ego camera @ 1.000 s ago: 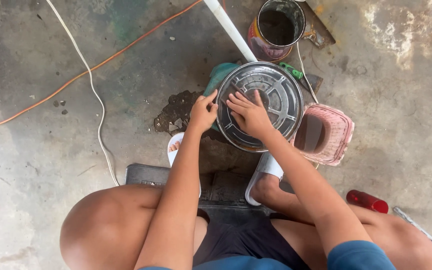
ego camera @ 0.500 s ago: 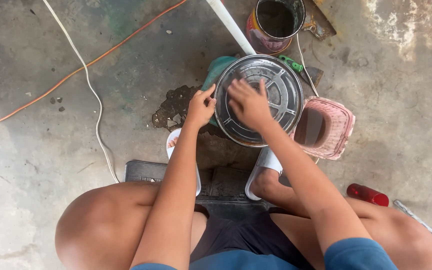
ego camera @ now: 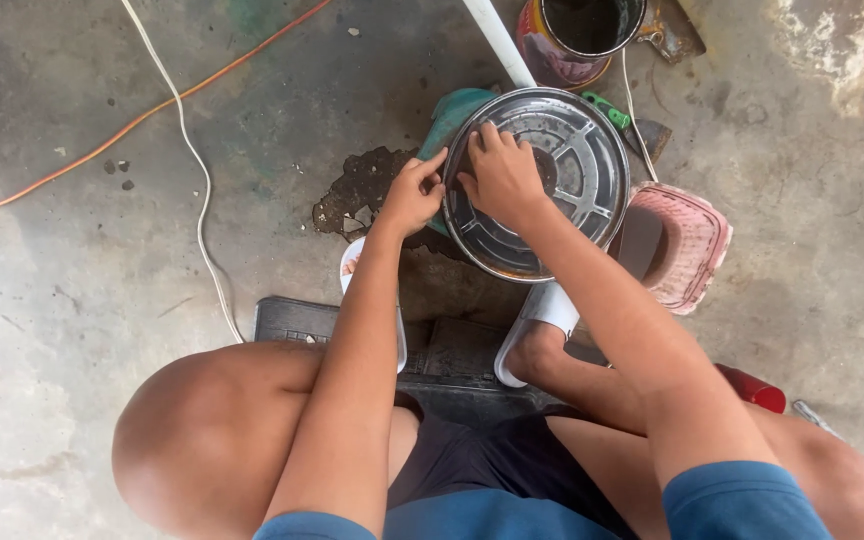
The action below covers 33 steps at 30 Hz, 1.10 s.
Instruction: The person scrubs the surface of a round metal appliance part, likely a blender base, using a green scouring pad. They wipe the top and edges of the object while it rests on a teal plastic container.
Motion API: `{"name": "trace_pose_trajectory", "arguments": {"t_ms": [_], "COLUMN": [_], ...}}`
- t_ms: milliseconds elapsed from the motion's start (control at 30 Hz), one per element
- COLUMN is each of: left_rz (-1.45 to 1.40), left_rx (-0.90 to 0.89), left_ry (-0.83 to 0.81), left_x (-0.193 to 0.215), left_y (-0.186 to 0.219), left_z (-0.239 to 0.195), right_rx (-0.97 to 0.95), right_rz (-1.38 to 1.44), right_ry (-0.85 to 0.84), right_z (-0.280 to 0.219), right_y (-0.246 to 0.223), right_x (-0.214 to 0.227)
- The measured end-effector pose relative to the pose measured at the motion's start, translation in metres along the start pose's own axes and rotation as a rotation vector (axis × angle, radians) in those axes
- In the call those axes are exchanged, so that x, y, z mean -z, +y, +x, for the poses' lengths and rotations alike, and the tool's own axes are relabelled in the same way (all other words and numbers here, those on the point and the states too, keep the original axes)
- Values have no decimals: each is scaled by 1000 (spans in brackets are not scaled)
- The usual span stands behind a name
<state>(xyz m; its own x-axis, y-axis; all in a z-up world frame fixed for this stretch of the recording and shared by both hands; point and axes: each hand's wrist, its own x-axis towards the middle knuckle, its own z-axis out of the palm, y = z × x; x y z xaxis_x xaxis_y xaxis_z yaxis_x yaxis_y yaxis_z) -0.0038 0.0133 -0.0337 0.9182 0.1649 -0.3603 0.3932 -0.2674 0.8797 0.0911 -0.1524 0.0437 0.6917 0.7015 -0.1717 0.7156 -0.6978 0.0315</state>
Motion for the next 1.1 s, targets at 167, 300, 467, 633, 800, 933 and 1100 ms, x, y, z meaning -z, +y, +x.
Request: {"name": "trace_pose_trajectory", "arguments": {"t_ms": [167, 300, 467, 633, 800, 933, 1100], "left_rz": [38, 60, 62, 48, -70, -54, 118], "left_rx": [30, 32, 21, 33, 54, 21, 108], "left_ry": [-104, -139, -147, -78, 117, 97, -18], "left_x": [3, 5, 7, 15, 4, 8, 17], "left_y": [-2, 7, 10, 28, 19, 20, 32], "left_z": [-1, -5, -9, -26, -37, -41, -49], "right_rx": [33, 107, 90, 128, 164, 221, 354], "right_rz": [62, -5, 72, 110, 109, 204, 38], "right_ry": [53, 107, 7, 61, 186, 138, 172], "right_z": [-1, -14, -11, -9, -18, -14, 0], "right_y": [13, 0, 4, 16, 8, 7, 33], "right_x": [21, 27, 28, 21, 16, 11, 15]}}
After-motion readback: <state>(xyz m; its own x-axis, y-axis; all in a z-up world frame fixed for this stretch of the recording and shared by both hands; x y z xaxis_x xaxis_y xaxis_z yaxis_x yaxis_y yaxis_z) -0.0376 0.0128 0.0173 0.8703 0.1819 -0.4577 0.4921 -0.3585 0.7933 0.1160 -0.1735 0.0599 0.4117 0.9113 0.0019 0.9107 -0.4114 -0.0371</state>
